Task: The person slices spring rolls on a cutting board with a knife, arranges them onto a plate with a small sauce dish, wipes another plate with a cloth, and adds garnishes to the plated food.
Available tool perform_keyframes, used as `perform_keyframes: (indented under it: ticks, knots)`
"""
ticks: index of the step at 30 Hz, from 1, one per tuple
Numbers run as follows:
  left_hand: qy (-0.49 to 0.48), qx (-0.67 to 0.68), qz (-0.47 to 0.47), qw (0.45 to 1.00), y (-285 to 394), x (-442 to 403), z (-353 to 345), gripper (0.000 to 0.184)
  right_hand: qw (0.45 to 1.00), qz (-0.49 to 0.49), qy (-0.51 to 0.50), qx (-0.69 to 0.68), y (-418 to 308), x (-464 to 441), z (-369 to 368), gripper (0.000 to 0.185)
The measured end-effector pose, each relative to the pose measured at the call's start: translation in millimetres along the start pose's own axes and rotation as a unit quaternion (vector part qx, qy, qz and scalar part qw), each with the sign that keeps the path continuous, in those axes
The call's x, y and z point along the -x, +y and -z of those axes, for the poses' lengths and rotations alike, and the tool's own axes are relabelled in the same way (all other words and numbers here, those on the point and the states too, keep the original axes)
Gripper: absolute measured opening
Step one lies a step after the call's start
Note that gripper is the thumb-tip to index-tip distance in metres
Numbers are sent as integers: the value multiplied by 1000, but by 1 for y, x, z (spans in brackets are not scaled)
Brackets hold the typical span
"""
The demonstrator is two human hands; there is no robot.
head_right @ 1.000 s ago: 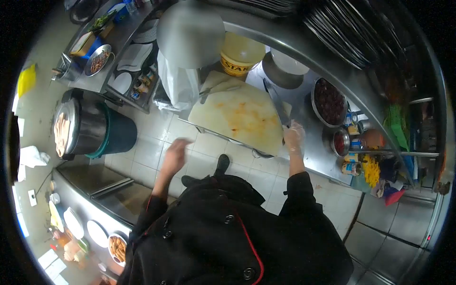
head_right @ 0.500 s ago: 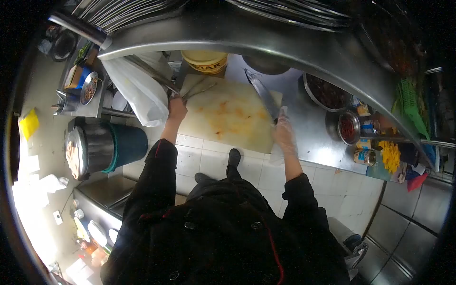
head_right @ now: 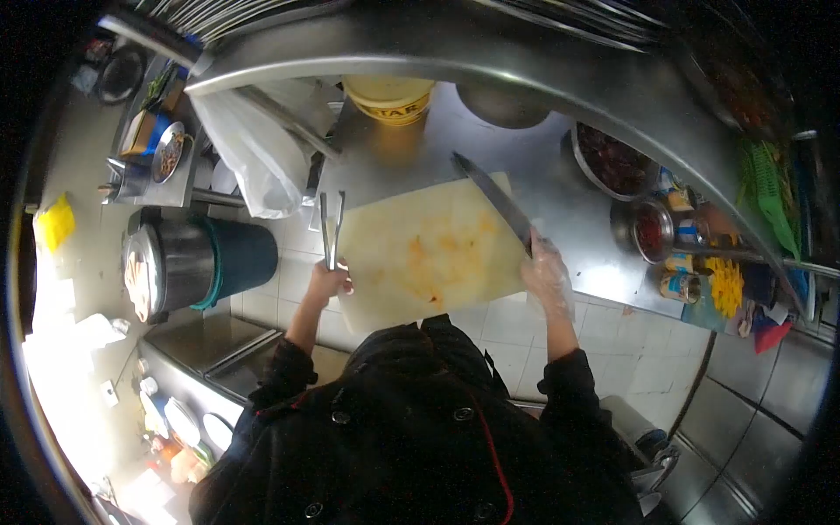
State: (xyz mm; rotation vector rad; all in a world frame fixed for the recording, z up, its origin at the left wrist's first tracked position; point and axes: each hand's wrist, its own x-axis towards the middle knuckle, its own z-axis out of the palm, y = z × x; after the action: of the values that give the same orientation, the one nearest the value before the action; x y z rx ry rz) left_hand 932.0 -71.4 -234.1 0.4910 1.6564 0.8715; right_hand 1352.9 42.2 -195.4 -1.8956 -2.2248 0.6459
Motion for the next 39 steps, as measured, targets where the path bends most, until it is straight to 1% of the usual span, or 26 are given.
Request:
perform_keyframes:
  ticks: [3, 6, 9, 10, 11, 12, 13, 16, 17, 18, 19, 21, 23, 24, 26, 27, 28, 30, 31, 32, 34, 35, 37, 38, 39]
  knots:
    - [80, 8, 36, 996, -38, 19, 15, 16, 999, 23, -5, 46, -18, 24, -7, 52]
    - [134, 29, 58, 989, -79, 42, 48, 16, 997, 44, -47, 39, -46, 48, -17, 50]
    - [155, 104, 47, 981, -118, 74, 101, 11, 991, 109, -73, -13, -90, 69, -25, 49]
    - [164, 126, 48, 977, -129, 87, 120, 10, 986, 133, -90, -33, -110, 73, -26, 46]
    - [182, 122, 58, 974, -123, 107, 136, 8, 980, 159, -107, -54, -135, 77, -27, 42]
    - [207, 143, 56, 966, -131, 121, 155, 8, 972, 186, -125, -76, -159, 81, -32, 39]
    - [233, 145, 53, 960, -136, 135, 174, 8, 964, 219, -133, -66, -180, 82, -40, 31]
    - [312, 131, 47, 940, -130, 169, 226, 6, 936, 309, -141, -93, -243, 89, -69, 33]
    - [320, 128, 53, 937, -136, 170, 252, 4, 917, 380, -113, -46, -260, 91, -79, 31]
    - [327, 125, 60, 935, -140, 166, 275, 3, 899, 422, -97, -59, -276, 90, -93, 32]
    - [335, 116, 58, 933, -122, 165, 290, 4, 880, 462, -81, -72, -291, 88, -107, 32]
    - [355, 100, 50, 928, -83, 149, 315, 11, 860, 495, -70, -105, -327, 85, -123, 32]
    - [387, 86, 16, 918, -39, 116, 330, 17, 857, 487, -73, -148, -369, 76, -132, 33]
    - [405, 78, -8, 911, -13, 96, 332, 19, 866, 474, -78, -137, -380, 67, -144, 34]
    - [346, -56, 16, 936, 17, 45, 359, 17, 882, 448, -89, -116, -397, 42, -173, 35]
    - [350, -77, 2, 933, 36, 18, 362, 16, 867, 474, -28, -152, -412, 26, -179, 45]
    - [353, -98, -11, 930, 52, -4, 357, 16, 892, 423, -72, -144, -423, 15, -184, 49]
    - [367, -135, 5, 920, 83, -45, 349, 24, 929, 316, -143, -129, -448, -20, -192, 58]
    - [389, -197, -4, 900, 72, -90, 362, 32, 927, 334, -98, -142, -455, -33, -200, 63]
    - [377, -199, 39, 904, 95, -100, 351, 36, 936, 335, -74, -84, -467, -39, -199, 63]
    - [372, -256, -42, 891, 111, -134, 342, 27, 943, 328, -30, 43, -486, -47, -198, 63]
    - [348, -247, -37, 904, 130, -138, 331, 28, 901, 364, 66, 226, -488, -50, -209, 68]
    - [303, -225, -22, 926, 165, -141, 318, 32, 900, 341, 18, 271, -487, -64, -229, 71]
    - [276, -246, -17, 929, 174, -147, 318, 33, 897, 332, -5, 292, -487, -71, -237, 73]
    - [250, -267, -13, 931, 182, -154, 321, 36, 939, 268, -48, 208, -487, -79, -245, 76]
